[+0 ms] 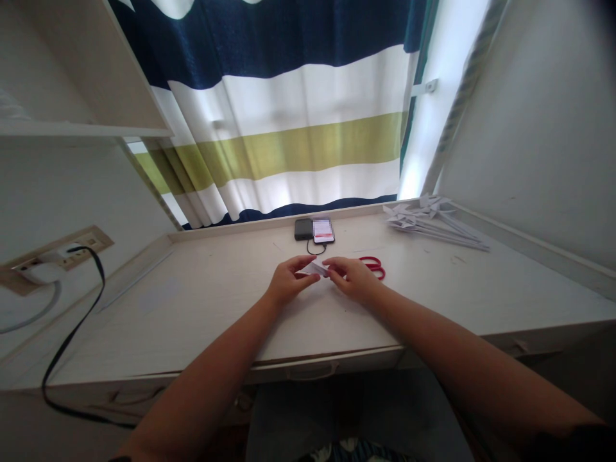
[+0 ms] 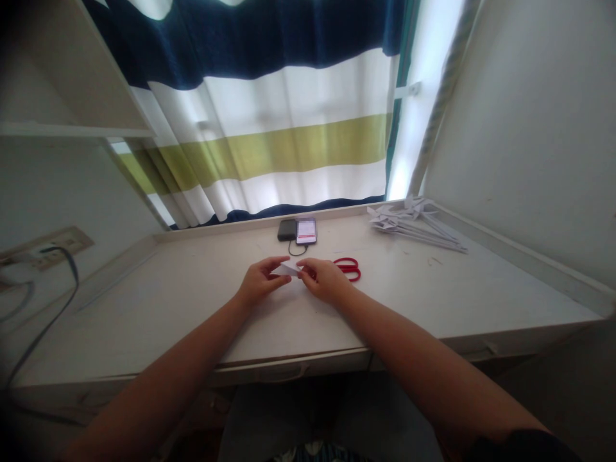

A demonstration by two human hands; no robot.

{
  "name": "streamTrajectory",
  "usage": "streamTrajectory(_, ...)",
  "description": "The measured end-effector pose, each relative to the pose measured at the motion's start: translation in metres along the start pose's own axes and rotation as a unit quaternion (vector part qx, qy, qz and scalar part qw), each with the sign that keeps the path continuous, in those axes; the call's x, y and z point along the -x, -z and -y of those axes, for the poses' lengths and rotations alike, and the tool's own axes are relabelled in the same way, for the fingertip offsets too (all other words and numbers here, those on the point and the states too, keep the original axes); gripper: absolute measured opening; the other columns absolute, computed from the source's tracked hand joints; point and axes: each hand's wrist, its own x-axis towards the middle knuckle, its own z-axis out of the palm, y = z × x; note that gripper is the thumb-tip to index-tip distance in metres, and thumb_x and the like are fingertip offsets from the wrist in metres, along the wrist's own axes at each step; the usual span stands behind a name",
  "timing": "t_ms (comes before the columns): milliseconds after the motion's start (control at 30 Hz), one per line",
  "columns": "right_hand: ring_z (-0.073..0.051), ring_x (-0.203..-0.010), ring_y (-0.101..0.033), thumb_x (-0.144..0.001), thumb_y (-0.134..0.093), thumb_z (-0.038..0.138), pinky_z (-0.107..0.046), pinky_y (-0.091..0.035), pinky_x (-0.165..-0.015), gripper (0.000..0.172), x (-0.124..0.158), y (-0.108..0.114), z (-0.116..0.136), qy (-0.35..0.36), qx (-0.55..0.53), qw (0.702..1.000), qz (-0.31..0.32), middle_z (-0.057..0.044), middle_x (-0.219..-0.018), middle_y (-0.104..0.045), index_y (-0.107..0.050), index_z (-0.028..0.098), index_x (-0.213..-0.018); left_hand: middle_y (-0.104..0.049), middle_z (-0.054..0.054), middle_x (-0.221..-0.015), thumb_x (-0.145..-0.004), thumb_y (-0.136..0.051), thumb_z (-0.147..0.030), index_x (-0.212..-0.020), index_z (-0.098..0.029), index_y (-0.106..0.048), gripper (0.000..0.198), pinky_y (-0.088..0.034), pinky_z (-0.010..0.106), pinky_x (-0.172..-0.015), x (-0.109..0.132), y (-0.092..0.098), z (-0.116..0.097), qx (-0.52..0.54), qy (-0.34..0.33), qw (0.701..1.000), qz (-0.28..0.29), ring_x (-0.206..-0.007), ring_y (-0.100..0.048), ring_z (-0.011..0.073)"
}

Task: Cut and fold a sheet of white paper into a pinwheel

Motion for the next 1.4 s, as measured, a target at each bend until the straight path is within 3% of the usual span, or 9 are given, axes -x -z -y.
streamTrajectory(267, -0.017, -0.065, -0.060, -0.079, -0.055, 0.015, -0.026, -0.043, -0.060, 0.013, -0.002, 0.001, 0.001, -0.011, -0.045, 0.999, 0.000, -0.004, -0.075, -0.070, -0.067, 0.018, -0.083, -0.066, 0.012, -0.119, -0.073, -0.073, -0.030, -0.116, -0.016, -0.064, 0.046, -0.057, 0.031, -0.080, 0.000, 0.001, -0.002, -0.049, -0.011, 0.999, -0.014, -0.103, -0.065, 0.0249)
streamTrajectory(500, -0.019, -0.076, -0.067, -0.074, -0.054, 0.014, -0.029, -0.052, -0.069, 0.025, -0.008, -0.005, -0.019, -0.035, -0.152, 0.988, 0.005, -0.005, -0.085, -0.073, -0.065, 0.016, -0.096, -0.069, 0.011, -0.104, -0.074, -0.071, -0.030, -0.110, -0.016, -0.065, 0.039, -0.056, 0.030, -0.071, 0.000, 0.001, 0.001, -0.108, -0.020, 0.994, -0.017, -0.092, -0.066, 0.0220)
streamTrajectory(600, -0.019, -0.075, -0.068, -0.073, -0.055, 0.016, -0.029, -0.053, -0.067, 0.026, -0.010, -0.004, -0.024, -0.054, -0.190, 0.980, 0.011, -0.005, -0.082, -0.073, -0.065, 0.015, -0.097, -0.068, 0.010, -0.107, -0.072, -0.073, -0.030, -0.110, -0.019, -0.065, 0.040, -0.055, 0.030, -0.070, 0.002, 0.000, -0.001, -0.143, -0.036, 0.989, -0.026, -0.091, -0.065, 0.0214)
streamTrajectory(800, -0.017, -0.066, -0.068, -0.075, -0.054, 0.021, -0.026, -0.052, -0.060, 0.019, -0.009, -0.003, -0.024, -0.092, -0.219, 0.971, 0.015, -0.004, -0.073, -0.073, -0.066, 0.014, -0.087, -0.058, 0.010, -0.119, -0.069, -0.075, -0.028, -0.119, -0.021, -0.056, 0.054, -0.050, 0.038, -0.084, 0.006, -0.003, -0.015, -0.203, -0.096, 0.973, -0.055, -0.098, -0.060, 0.0227)
streamTrajectory(967, -0.017, -0.065, -0.067, -0.075, -0.057, 0.024, -0.025, -0.052, -0.059, 0.016, -0.009, -0.001, -0.022, -0.102, -0.226, 0.969, 0.013, -0.004, -0.071, -0.072, -0.067, 0.015, -0.083, -0.060, 0.011, -0.114, -0.071, -0.074, -0.030, -0.102, -0.021, -0.064, 0.034, -0.042, 0.042, -0.097, 0.008, -0.010, -0.027, -0.263, -0.166, 0.949, -0.053, -0.110, -0.054, 0.0268)
streamTrajectory(1200, -0.017, -0.065, -0.067, -0.075, -0.063, 0.031, -0.027, -0.052, -0.062, 0.021, -0.008, -0.002, -0.021, -0.100, -0.233, 0.967, 0.020, -0.005, -0.073, -0.072, -0.067, 0.015, -0.088, -0.066, 0.006, -0.088, -0.073, -0.069, -0.026, -0.083, -0.020, -0.066, 0.012, -0.045, 0.035, -0.081, 0.007, -0.012, -0.023, -0.227, -0.098, 0.967, -0.066, -0.084, -0.060, 0.0212)
streamTrajectory(1400, -0.016, -0.063, -0.066, -0.072, -0.066, 0.027, -0.026, -0.051, -0.059, 0.016, -0.008, -0.003, -0.025, -0.096, -0.219, 0.971, 0.015, -0.003, -0.069, -0.070, -0.063, 0.015, -0.081, -0.062, 0.001, -0.069, -0.077, -0.062, -0.034, -0.076, -0.018, -0.063, 0.016, -0.040, 0.026, -0.060, 0.002, -0.006, -0.010, -0.143, -0.019, 0.983, -0.110, -0.064, -0.055, 0.0152)
